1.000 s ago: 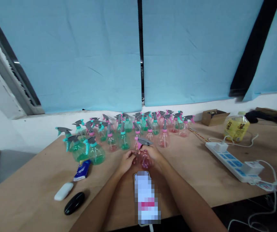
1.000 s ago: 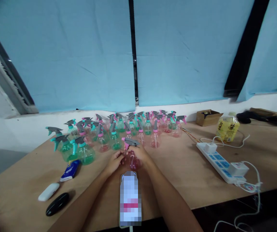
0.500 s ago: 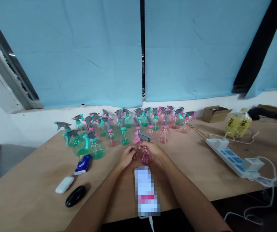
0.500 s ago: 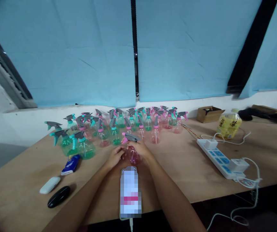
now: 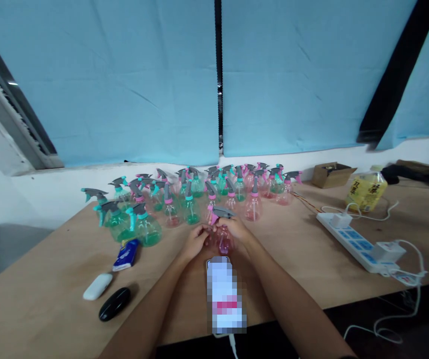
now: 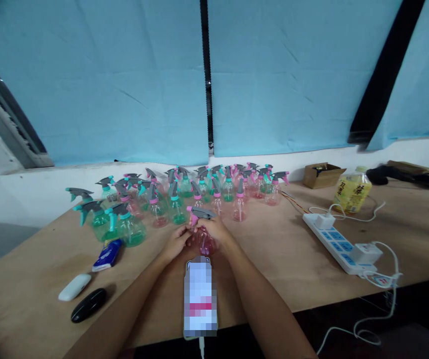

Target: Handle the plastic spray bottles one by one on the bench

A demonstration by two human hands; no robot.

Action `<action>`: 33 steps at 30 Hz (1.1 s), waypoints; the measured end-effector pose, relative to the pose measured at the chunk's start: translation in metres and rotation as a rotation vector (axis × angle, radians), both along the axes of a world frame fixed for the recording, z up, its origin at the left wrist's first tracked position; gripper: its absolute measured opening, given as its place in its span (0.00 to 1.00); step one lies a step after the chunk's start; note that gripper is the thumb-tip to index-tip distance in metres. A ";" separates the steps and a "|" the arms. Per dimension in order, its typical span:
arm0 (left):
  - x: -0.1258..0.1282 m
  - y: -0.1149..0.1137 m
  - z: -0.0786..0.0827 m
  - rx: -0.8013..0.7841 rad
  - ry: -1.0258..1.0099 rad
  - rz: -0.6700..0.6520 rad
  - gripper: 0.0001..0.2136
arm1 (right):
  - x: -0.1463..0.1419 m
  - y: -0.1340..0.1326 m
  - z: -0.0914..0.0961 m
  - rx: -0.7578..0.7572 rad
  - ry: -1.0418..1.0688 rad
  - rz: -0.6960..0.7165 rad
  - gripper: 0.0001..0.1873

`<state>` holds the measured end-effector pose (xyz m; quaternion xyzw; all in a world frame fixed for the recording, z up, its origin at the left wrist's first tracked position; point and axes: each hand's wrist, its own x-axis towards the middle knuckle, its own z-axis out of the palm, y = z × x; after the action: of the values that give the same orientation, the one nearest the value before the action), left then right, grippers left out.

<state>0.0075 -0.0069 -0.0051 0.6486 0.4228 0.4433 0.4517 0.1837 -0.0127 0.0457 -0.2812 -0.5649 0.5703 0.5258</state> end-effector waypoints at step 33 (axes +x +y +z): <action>-0.002 0.001 -0.001 0.014 0.034 -0.003 0.13 | -0.007 0.006 -0.008 0.013 -0.006 -0.290 0.05</action>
<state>0.0057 -0.0062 -0.0061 0.6599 0.4262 0.4345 0.4405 0.1763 -0.0068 0.0379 -0.3583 -0.5234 0.4839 0.6029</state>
